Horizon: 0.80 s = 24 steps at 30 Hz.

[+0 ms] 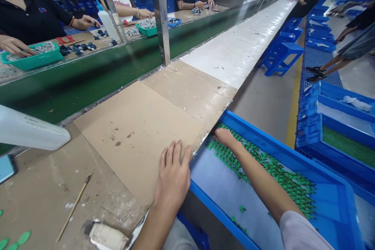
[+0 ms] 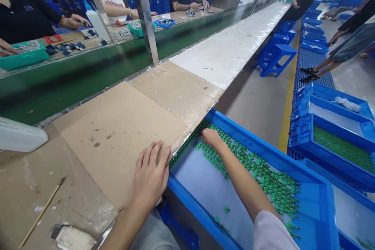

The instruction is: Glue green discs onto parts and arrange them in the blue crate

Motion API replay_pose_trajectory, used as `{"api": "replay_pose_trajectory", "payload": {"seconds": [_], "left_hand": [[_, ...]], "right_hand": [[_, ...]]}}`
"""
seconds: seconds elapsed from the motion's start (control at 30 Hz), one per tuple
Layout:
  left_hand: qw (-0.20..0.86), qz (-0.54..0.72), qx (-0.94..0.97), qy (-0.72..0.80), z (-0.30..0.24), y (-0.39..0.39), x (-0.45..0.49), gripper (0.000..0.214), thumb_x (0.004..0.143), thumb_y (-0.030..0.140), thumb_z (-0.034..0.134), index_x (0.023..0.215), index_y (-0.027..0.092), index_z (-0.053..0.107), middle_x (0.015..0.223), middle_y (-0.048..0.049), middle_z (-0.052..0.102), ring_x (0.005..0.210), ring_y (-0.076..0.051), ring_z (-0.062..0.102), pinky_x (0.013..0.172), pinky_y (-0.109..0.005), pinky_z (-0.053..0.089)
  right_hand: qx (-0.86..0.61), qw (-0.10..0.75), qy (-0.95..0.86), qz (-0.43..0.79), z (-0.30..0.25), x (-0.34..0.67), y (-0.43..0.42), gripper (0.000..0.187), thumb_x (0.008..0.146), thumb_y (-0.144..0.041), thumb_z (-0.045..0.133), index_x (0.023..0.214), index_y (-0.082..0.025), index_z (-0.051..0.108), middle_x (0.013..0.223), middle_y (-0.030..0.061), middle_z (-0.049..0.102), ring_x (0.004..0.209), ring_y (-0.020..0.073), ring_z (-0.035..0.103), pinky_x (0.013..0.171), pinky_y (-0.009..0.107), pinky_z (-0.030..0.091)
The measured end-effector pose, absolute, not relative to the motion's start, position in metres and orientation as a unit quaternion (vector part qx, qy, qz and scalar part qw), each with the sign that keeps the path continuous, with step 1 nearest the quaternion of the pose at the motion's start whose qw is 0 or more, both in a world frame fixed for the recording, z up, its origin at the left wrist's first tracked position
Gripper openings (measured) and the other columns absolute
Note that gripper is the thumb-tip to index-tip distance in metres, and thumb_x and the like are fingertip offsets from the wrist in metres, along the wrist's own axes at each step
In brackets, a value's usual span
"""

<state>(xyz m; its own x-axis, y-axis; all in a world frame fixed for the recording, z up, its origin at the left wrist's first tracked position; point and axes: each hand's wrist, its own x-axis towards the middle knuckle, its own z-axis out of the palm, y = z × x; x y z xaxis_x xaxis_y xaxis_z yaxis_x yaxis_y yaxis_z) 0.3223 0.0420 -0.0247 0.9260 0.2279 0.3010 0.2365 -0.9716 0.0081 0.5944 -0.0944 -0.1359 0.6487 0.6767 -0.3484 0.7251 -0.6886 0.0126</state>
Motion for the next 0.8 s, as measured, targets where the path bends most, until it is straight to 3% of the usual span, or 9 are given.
{"api": "replay_pose_trajectory", "payload": {"seconds": [0.2,0.37,0.5,0.63,0.8], "left_hand": [[0.007,-0.152,-0.981,-0.119,-0.026,0.042,0.323,0.048,0.093,0.02,0.054,0.14,0.023,0.056,0.149,-0.0128,0.052,0.137,-0.032,0.048,0.112,-0.051,0.041],[0.004,-0.153,-0.981,-0.116,-0.026,0.042,0.323,0.048,0.092,0.02,0.055,0.14,0.023,0.056,0.149,-0.0134,0.052,0.137,-0.033,0.048,0.112,-0.052,0.041],[0.004,-0.156,-0.981,-0.118,-0.026,0.043,0.322,0.048,0.092,0.019,0.054,0.14,0.022,0.057,0.149,-0.0135,0.053,0.137,-0.033,0.048,0.112,-0.052,0.041],[0.005,-0.155,-0.981,-0.117,-0.027,0.043,0.322,0.048,0.092,0.019,0.054,0.14,0.023,0.056,0.149,-0.0128,0.052,0.137,-0.032,0.048,0.112,-0.051,0.041],[0.004,-0.154,-0.981,-0.118,-0.027,0.043,0.323,0.048,0.092,0.019,0.055,0.14,0.023,0.057,0.148,-0.0129,0.053,0.137,-0.032,0.048,0.112,-0.051,0.041]], "right_hand": [[0.911,0.054,0.38,-0.152,-0.13,0.592,-0.098,0.029,0.098,-0.025,0.046,0.109,-0.012,0.068,0.114,0.0169,0.071,0.104,0.0272,0.069,0.08,0.03,0.049],[0.888,0.021,0.415,-0.195,-0.126,0.578,-0.1,0.026,0.094,-0.035,0.058,0.114,-0.022,0.07,0.109,0.0062,0.073,0.105,0.0218,0.068,0.076,0.025,0.048],[0.872,0.021,0.435,-0.222,-0.133,0.568,-0.095,0.029,0.089,-0.035,0.065,0.114,-0.021,0.072,0.105,0.0073,0.075,0.102,0.0242,0.068,0.077,0.026,0.048],[0.87,0.032,0.442,-0.215,-0.14,0.565,-0.091,0.024,0.089,-0.028,0.062,0.108,-0.019,0.074,0.102,0.0092,0.076,0.1,0.0242,0.069,0.08,0.027,0.047],[0.879,0.049,0.436,-0.187,-0.144,0.564,-0.088,0.03,0.093,-0.023,0.053,0.114,-0.018,0.073,0.106,0.0124,0.075,0.106,0.0253,0.067,0.084,0.028,0.048]]}}
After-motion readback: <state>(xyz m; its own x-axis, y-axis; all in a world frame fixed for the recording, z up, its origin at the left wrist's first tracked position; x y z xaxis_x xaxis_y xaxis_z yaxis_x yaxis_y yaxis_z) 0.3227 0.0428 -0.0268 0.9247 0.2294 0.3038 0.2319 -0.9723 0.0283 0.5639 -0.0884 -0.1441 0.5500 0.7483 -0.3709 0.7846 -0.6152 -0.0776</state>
